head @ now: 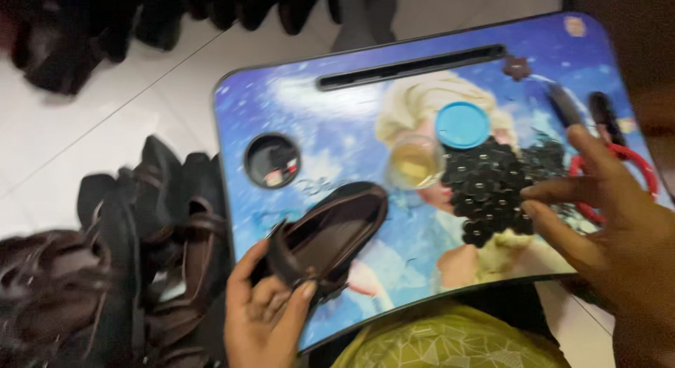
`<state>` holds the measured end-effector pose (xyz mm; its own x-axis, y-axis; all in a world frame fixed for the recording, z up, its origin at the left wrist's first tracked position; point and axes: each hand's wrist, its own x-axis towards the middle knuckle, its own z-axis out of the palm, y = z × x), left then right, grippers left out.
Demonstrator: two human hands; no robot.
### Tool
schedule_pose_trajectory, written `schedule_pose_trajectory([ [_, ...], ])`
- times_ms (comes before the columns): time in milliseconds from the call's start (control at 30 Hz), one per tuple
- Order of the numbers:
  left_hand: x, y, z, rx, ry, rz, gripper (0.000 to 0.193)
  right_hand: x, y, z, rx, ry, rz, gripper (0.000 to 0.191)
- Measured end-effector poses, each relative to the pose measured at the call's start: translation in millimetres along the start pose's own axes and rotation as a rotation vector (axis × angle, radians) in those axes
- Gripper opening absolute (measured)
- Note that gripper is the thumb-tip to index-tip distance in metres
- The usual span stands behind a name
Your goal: The person sits on the floor and cuts black fabric flower shapes with scissors, then dips the flowers in a small container of glue and presses them onto the strap of a black Mary Jane shoe, setting finished shoes aside with a pile of completed shoes nearby.
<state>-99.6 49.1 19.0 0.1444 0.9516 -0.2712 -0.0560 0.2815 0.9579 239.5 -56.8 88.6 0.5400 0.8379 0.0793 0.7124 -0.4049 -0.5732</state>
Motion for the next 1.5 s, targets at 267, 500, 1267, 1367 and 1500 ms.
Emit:
schedule_pose_trajectory([
  [267, 10, -29, -31, 0.029, -0.157, 0.1, 0.095, -17, 14, 18, -0.029, -0.188, -0.108, 0.088],
  [500, 3, -45, -47, 0.254, 0.091, -0.039, 0.11, -12, 6, 36, -0.064, -0.135, -0.414, 0.077],
  [1267, -17, -13, 132, 0.292, -0.585, 0.0, 0.021, 7, -1, 31, -0.147, -0.385, -0.661, 0.083],
  [1367, -13, -14, 137, 0.305, -0.567, -0.127, 0.025, 11, 3, 31, -0.135, -0.427, -0.637, 0.088],
  [1500, -10, -10, 144, 0.286, -0.61, -0.066, 0.03, 11, 16, 35, 0.032, -0.453, -0.524, 0.085],
])
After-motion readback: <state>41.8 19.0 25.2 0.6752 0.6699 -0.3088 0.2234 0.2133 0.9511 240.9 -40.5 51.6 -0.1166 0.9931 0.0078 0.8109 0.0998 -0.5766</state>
